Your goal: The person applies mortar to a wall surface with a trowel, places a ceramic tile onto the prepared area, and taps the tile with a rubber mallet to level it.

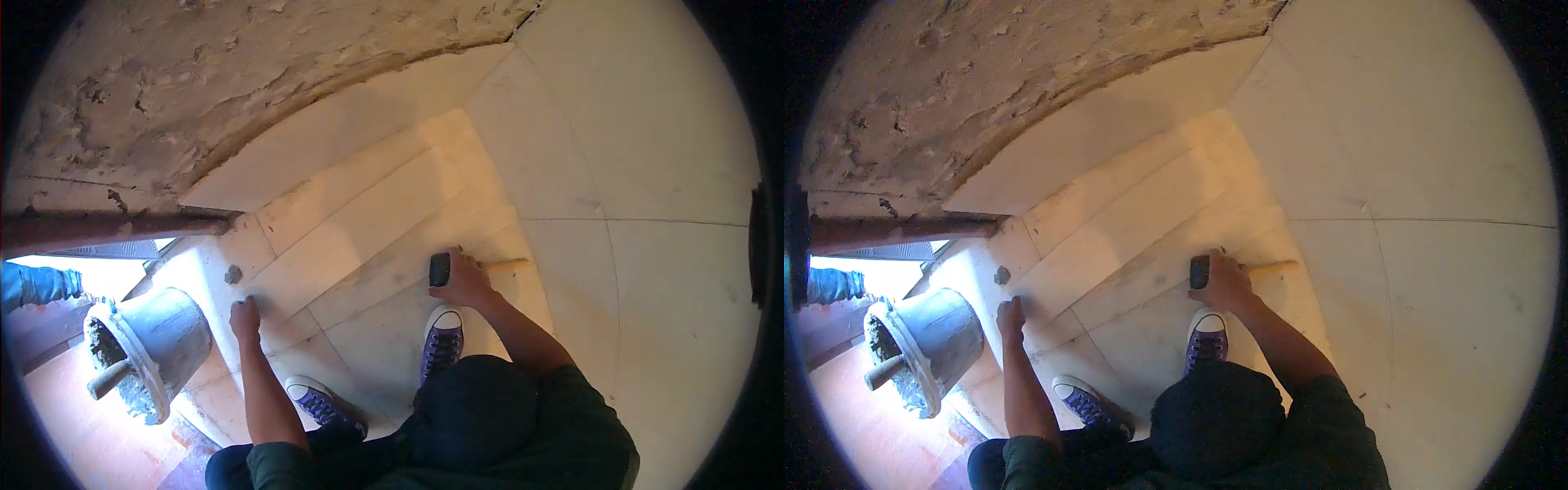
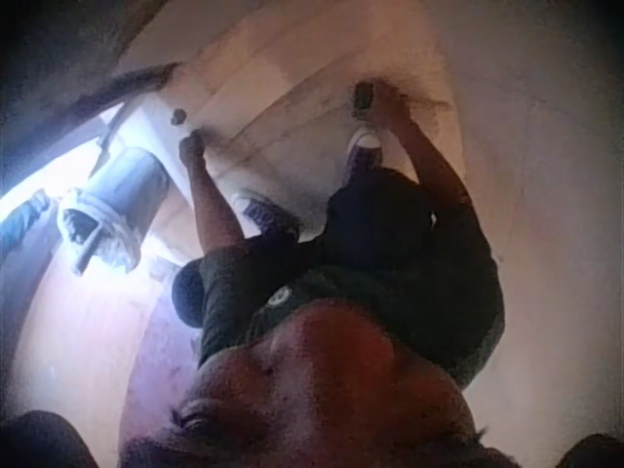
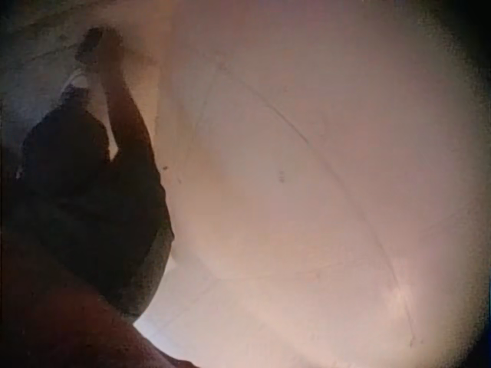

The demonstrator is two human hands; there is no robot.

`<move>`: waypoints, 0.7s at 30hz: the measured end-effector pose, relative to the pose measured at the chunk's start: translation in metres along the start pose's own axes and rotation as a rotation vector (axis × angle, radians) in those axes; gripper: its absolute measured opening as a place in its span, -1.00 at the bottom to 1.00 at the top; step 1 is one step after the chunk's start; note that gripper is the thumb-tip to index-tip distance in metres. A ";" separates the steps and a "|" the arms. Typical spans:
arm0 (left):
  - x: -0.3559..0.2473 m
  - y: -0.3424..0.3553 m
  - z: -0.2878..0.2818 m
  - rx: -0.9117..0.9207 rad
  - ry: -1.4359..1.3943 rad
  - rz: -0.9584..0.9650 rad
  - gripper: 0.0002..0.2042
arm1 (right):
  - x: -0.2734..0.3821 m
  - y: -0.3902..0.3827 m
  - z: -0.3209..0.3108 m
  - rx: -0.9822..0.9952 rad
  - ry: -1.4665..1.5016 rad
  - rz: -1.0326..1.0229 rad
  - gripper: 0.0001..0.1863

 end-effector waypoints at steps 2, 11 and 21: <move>-0.012 -0.008 -0.011 -0.042 0.050 0.009 -0.50 | 0.000 0.004 0.000 0.027 0.056 0.009 0.02; -0.164 -0.053 -0.120 -0.415 -0.160 0.564 -0.62 | 0.050 0.007 -0.070 0.343 0.674 -0.199 -0.16; -0.208 -0.060 -0.209 -0.276 0.319 0.762 -0.63 | 0.080 -0.027 -0.104 -0.039 0.258 -0.383 -0.61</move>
Point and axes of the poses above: each hand's wrist, its own y-axis towards the middle knuckle, its own z-axis out of the palm, x = y × z, the point moved 5 cm from there along y, towards the middle knuckle, and after that the axes turned 13 degrees about x, right-handed, at the moved point
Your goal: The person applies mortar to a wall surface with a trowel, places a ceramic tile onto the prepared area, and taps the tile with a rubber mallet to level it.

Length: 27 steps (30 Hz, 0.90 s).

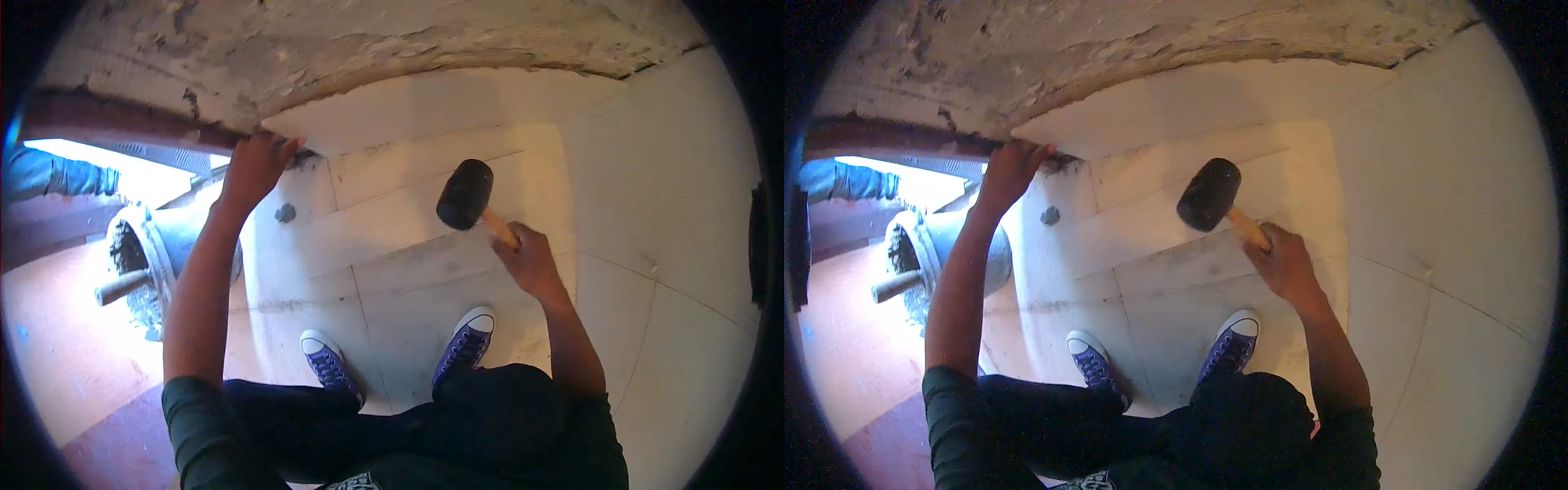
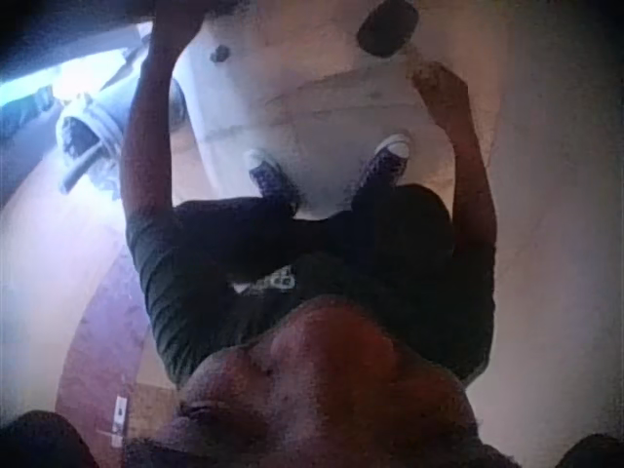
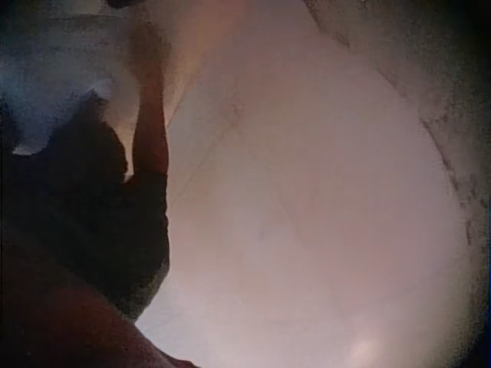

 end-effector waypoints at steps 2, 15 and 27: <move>0.004 0.001 0.001 0.022 0.011 -0.081 -0.61 | -0.008 0.021 -0.002 -0.049 -0.209 0.125 -0.64; -0.006 -0.004 -0.003 -0.085 0.100 -0.204 -0.42 | 0.039 0.139 -0.052 -0.091 -0.927 -0.276 -0.55; -0.008 0.000 -0.006 -0.051 0.098 -0.256 -0.40 | 0.041 0.147 -0.066 -0.254 -0.951 -0.281 -0.51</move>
Point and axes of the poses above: each hand's wrist, its own y-axis towards the middle knuckle, its own z-axis out of the palm, x = y × z, the point moved 5 cm from there along y, towards the middle knuckle, and after that the axes turned 13 degrees about x, right-handed, at the moved point
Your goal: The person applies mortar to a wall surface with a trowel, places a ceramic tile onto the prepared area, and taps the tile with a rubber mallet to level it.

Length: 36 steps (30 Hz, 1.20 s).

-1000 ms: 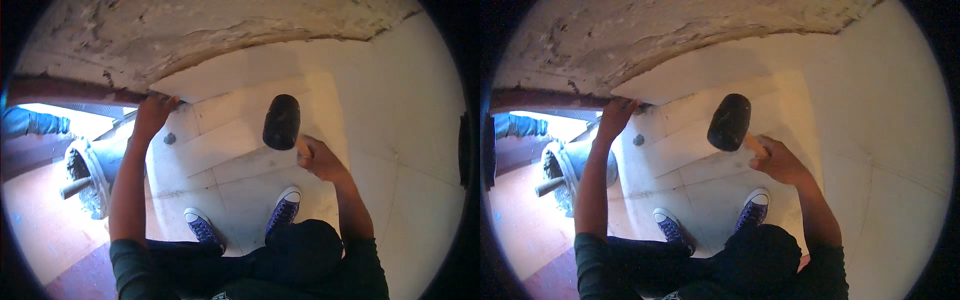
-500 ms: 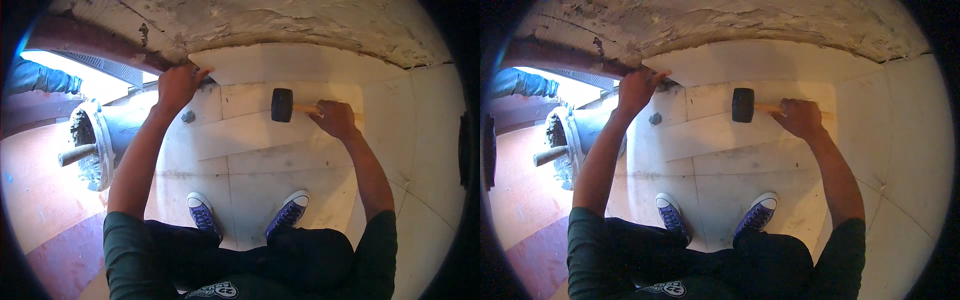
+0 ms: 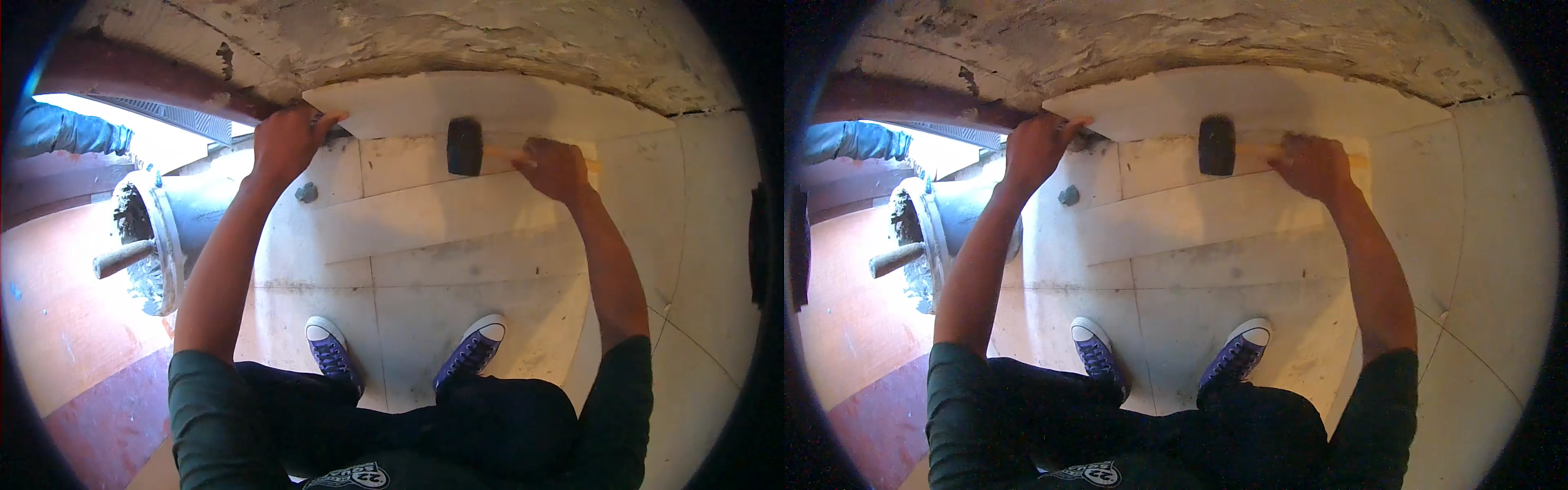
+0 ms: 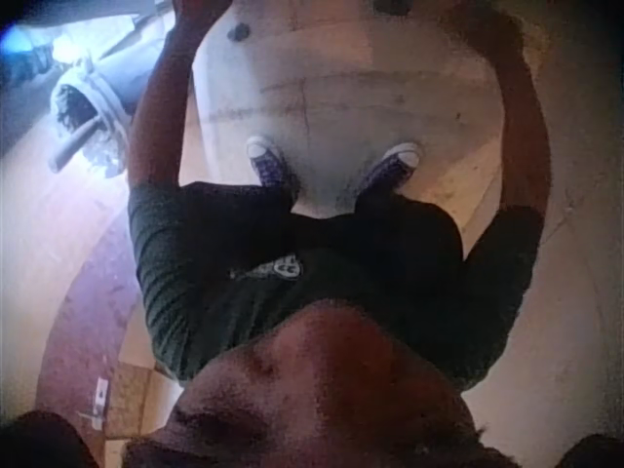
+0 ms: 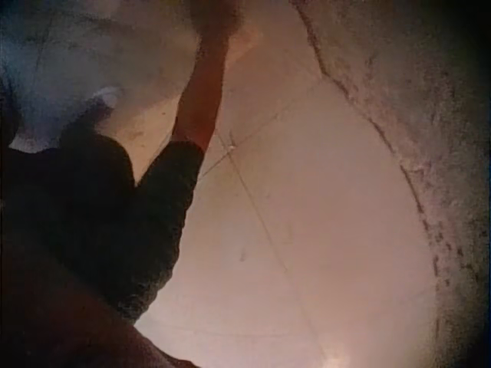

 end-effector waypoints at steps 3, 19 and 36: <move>0.001 0.000 0.001 -0.006 -0.017 0.007 -0.38 | -0.003 -0.001 0.006 0.175 0.172 0.020 -0.50; -0.001 0.000 -0.001 -0.102 0.028 0.103 -0.45 | -0.013 -0.017 -0.016 -0.094 0.151 -0.025 -0.53; -0.001 0.002 0.001 -0.015 0.093 0.029 -0.49 | -0.046 -0.044 -0.031 -0.052 0.047 -0.145 -0.54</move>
Point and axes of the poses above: each hand's wrist, its own y-axis towards the middle knuckle, its own z-axis out of the palm, x = y × z, the point moved 5 cm from there along y, towards the middle knuckle, and after that the axes turned 13 degrees about x, right-handed, at the moved point
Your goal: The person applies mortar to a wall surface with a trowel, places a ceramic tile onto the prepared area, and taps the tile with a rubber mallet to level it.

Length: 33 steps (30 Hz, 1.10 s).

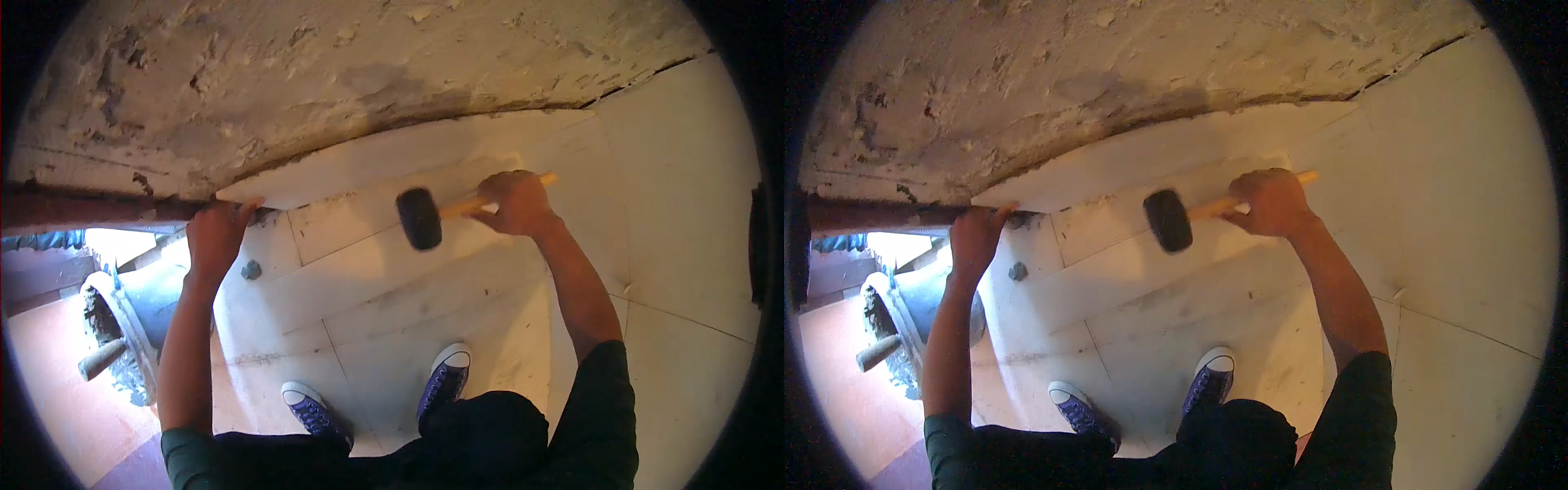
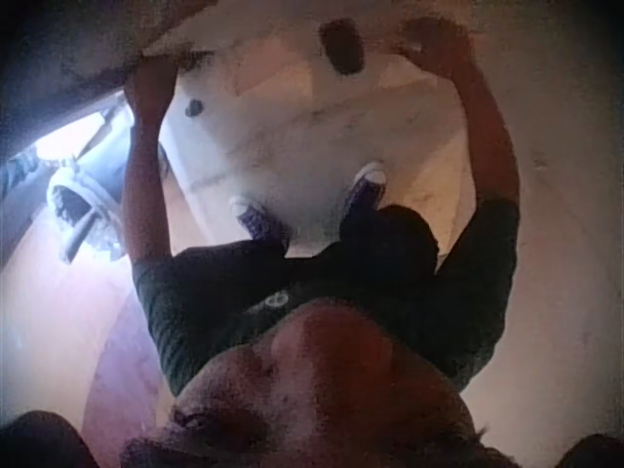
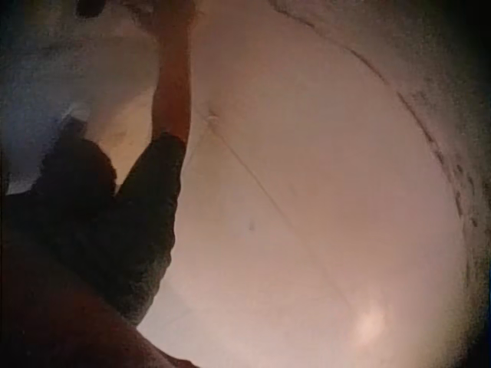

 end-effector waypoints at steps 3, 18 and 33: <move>-0.002 -0.002 -0.004 -0.059 -0.058 0.085 -0.50 | -0.033 -0.004 -0.004 0.049 0.134 0.302 -0.52; 0.002 0.001 0.001 -0.056 -0.122 0.048 -0.59 | -0.069 -0.018 0.002 0.046 -0.079 0.278 -0.46; 0.007 0.004 0.009 -0.055 -0.057 0.058 -0.59 | -0.054 -0.036 -0.020 0.006 -0.027 0.371 -0.58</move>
Point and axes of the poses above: each hand's wrist, its own y-axis towards the middle knuckle, its own z-axis out of the palm, x = y × z, the point moved 5 cm from there along y, towards the middle knuckle, and after that the axes turned 13 degrees about x, right-handed, at the moved point
